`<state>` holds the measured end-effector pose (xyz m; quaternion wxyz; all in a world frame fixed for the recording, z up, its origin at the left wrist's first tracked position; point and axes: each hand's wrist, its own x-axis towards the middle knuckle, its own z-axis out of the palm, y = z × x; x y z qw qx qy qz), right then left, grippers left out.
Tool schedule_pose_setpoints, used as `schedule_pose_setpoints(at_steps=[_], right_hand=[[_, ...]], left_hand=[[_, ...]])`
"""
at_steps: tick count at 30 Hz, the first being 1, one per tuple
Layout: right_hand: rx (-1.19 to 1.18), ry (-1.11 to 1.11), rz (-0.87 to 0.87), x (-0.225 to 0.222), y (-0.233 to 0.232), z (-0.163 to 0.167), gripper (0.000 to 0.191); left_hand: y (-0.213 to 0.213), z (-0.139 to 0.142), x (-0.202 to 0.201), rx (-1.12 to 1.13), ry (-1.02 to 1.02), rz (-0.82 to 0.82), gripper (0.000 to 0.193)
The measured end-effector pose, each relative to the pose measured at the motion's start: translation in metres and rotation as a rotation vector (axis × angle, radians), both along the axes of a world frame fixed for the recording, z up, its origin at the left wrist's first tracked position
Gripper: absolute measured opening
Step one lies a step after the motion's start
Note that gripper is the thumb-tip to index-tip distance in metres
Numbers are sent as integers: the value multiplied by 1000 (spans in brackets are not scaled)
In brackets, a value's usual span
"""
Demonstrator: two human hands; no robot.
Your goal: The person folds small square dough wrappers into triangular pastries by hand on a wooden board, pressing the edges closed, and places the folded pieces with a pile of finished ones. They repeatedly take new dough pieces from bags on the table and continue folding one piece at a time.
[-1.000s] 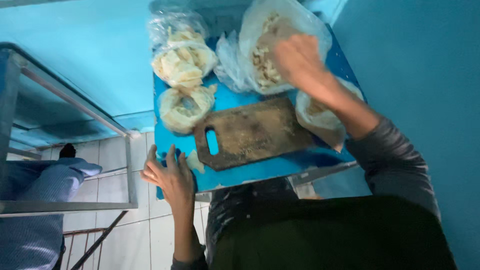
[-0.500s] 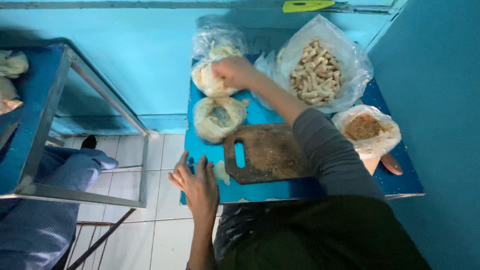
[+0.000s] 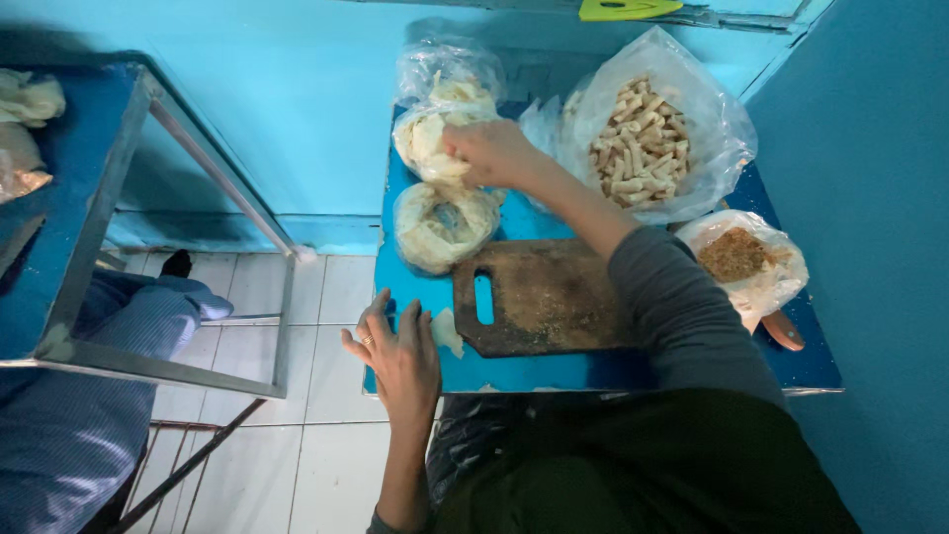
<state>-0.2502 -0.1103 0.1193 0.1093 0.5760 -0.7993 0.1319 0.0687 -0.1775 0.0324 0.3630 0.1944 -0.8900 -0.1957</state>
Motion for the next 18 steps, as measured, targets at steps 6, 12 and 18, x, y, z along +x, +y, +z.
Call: schedule_pose_setpoints(at_steps=[6,12,18], right_hand=[[86,-73,-132,-20,0,5,22],[-92,-233,-147,-12,-2,23,19],[5,-73,-60,25,2,22,50]], left_hand=[[-2,-4,-1,-1,15,3,19],[-5,-8,0,-17,15,0,18],[-6,-11,1,-19,33,5,19]])
